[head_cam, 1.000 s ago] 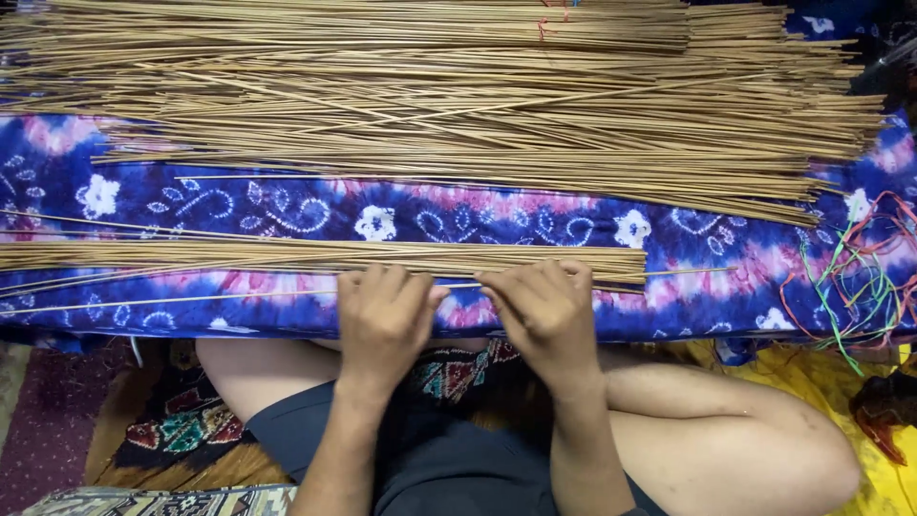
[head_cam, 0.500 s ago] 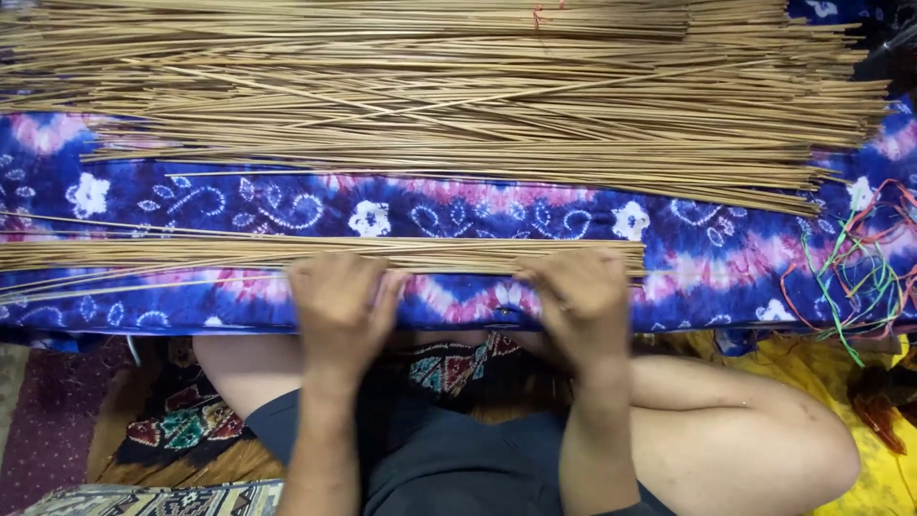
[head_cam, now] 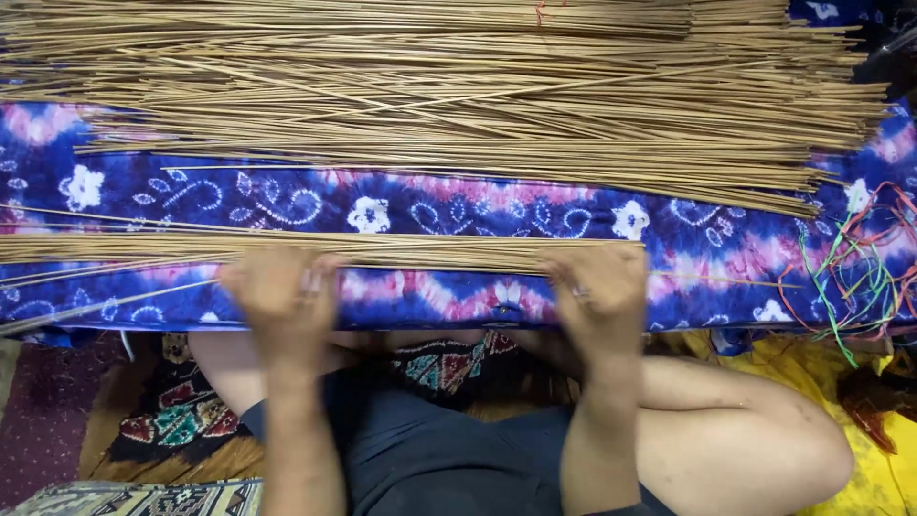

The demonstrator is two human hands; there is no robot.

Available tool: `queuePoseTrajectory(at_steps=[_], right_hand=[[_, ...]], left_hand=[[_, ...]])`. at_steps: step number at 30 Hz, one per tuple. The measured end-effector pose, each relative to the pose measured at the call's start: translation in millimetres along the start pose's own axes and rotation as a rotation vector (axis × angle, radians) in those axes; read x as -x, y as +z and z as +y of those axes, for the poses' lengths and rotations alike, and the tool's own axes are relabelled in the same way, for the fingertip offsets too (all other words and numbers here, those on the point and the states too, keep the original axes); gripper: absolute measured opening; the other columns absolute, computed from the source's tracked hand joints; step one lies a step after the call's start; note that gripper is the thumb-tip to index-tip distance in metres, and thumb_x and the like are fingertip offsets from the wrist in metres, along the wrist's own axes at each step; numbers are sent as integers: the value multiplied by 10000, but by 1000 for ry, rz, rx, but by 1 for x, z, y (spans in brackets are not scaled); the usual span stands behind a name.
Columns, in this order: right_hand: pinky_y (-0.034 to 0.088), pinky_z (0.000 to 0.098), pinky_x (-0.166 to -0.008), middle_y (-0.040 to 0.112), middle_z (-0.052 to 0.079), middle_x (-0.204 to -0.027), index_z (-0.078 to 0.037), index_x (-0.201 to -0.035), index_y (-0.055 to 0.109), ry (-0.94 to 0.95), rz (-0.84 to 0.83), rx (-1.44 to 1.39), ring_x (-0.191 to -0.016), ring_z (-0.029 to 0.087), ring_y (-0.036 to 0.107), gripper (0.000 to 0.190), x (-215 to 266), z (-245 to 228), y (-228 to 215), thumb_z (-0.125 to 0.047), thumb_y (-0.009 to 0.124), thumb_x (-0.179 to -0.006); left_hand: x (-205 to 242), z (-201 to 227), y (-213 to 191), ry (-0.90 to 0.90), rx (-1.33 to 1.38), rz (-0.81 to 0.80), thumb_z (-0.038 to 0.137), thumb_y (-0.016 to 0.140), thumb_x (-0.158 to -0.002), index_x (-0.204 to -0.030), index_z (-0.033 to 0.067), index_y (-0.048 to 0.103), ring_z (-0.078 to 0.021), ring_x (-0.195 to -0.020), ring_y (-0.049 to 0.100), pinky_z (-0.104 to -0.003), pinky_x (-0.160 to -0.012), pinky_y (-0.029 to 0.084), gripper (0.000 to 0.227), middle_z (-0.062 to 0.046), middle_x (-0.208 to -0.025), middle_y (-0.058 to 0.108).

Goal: Aligning and smoothing a bundle of thin wooden sticks on a cloth surface.

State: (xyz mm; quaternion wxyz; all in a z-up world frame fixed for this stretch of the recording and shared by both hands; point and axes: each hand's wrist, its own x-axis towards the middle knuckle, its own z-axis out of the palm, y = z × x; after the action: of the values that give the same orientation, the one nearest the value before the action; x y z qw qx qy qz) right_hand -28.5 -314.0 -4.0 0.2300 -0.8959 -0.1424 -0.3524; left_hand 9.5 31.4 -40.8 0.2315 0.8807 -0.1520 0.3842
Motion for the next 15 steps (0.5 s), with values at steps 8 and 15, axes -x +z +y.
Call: queuePoseTrajectory(at_steps=[8,15], right_hand=[[399,364,-946,778,-63,-914,-176,-951,799,125,-16,28,-834,166,671,95,-13,-18,-9,-107,831,-894],[442,371,-871,757,-77,-842,-219,-912,776,52,-27,-117,-799,212,693,165,-13,-18,-4,-90,855,-846]], left_hand=[[-5,19,-13,-68,-345,-82,363,700,-1104,-838,131,682,-257,-783,486,-419,-930,350,354,-40,-773,563],[-16,56,2,103,-34,-130,310,801,-922,-885,128,718,-280,-760,553,-461,-835,380,204,-38,-758,554]])
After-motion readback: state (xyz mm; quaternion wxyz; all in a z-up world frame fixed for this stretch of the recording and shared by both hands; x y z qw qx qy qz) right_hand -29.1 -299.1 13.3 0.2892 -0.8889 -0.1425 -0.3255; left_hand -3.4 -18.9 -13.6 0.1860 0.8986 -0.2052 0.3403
